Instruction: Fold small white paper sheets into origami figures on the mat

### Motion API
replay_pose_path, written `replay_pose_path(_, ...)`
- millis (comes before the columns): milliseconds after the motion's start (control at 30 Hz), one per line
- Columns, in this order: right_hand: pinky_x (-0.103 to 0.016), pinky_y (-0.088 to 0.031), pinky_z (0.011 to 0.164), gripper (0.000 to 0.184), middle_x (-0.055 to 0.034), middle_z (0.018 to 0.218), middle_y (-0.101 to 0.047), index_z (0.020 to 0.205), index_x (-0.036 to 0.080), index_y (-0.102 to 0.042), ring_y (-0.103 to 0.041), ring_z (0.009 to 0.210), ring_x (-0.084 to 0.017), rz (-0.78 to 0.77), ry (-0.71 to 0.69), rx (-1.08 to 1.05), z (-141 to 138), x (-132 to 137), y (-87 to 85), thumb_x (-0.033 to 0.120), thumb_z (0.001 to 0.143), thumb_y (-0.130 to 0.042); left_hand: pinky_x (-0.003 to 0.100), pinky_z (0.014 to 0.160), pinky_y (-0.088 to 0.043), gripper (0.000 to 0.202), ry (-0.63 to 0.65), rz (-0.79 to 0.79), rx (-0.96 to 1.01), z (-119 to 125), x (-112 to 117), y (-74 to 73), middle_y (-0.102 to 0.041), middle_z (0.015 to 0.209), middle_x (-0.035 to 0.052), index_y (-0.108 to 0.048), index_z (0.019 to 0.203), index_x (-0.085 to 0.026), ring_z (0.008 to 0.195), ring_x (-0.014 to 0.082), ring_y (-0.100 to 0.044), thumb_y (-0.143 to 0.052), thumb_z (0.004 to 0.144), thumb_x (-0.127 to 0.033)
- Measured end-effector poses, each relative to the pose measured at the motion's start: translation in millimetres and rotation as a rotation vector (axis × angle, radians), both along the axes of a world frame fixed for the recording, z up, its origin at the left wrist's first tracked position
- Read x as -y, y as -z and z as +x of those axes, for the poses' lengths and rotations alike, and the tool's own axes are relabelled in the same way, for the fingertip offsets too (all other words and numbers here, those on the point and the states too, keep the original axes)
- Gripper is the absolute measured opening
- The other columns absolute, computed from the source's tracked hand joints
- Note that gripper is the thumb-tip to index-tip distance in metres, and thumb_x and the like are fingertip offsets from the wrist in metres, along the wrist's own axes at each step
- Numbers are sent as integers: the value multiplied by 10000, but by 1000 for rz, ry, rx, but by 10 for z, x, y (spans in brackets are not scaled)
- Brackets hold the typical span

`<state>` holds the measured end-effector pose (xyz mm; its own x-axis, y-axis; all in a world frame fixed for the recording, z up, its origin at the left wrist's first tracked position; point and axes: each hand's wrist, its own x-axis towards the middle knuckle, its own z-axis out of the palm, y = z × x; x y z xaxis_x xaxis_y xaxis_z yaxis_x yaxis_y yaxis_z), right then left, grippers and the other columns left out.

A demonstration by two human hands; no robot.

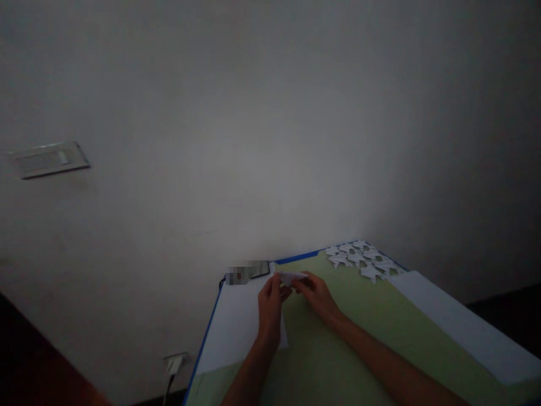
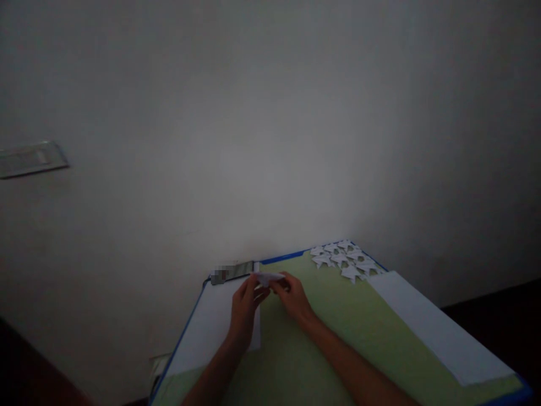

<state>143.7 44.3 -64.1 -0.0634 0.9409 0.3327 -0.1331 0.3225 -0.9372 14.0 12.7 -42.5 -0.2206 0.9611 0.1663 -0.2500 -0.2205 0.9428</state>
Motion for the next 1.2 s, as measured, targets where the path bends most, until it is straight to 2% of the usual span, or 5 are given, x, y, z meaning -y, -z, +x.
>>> replay_pose_path(300,-317,-426,643,572,-83,750,-703,786,150,-746,-617,727,-219,-176,7,2,34,31,-57,671,838,-517,386,868,-574,510,-29,-3,-28,9,24,11,-752,1024,137,-760,1000,-115,931,255,-707,-763,742,-554)
replay_pose_path(500,-356,-493,767,411,-84,932,-752,970,176,-759,-666,817,-229,-121,-13,-82,39,16,-44,489,703,-757,392,856,-586,512,-54,29,-44,21,24,6,-722,1130,133,-743,1056,-138,979,247,-688,-761,750,-548)
replay_pose_path(800,-399,-512,918,726,-72,1090,-743,1233,237,-645,-700,962,-238,-227,-70,-419,84,-49,-35,271,555,-902,296,697,-547,491,-112,31,-233,1,1,50,-724,895,84,-700,927,-146,835,205,-676,-749,735,-595)
replay_pose_path(1000,-390,-529,851,416,-63,977,-758,977,189,-714,-700,865,-238,-108,-238,-369,86,-18,-116,338,620,-865,244,556,-524,457,-123,67,-276,11,42,2,-658,735,24,-655,805,-141,672,156,-617,-779,704,-570)
replay_pose_path(1200,-340,-525,708,310,-48,867,-721,886,184,-673,-661,791,-223,51,-14,-72,105,-22,-89,372,680,-810,308,560,-593,460,7,0,-169,54,69,-15,-688,723,33,-605,840,-147,610,153,-634,-784,707,-550)
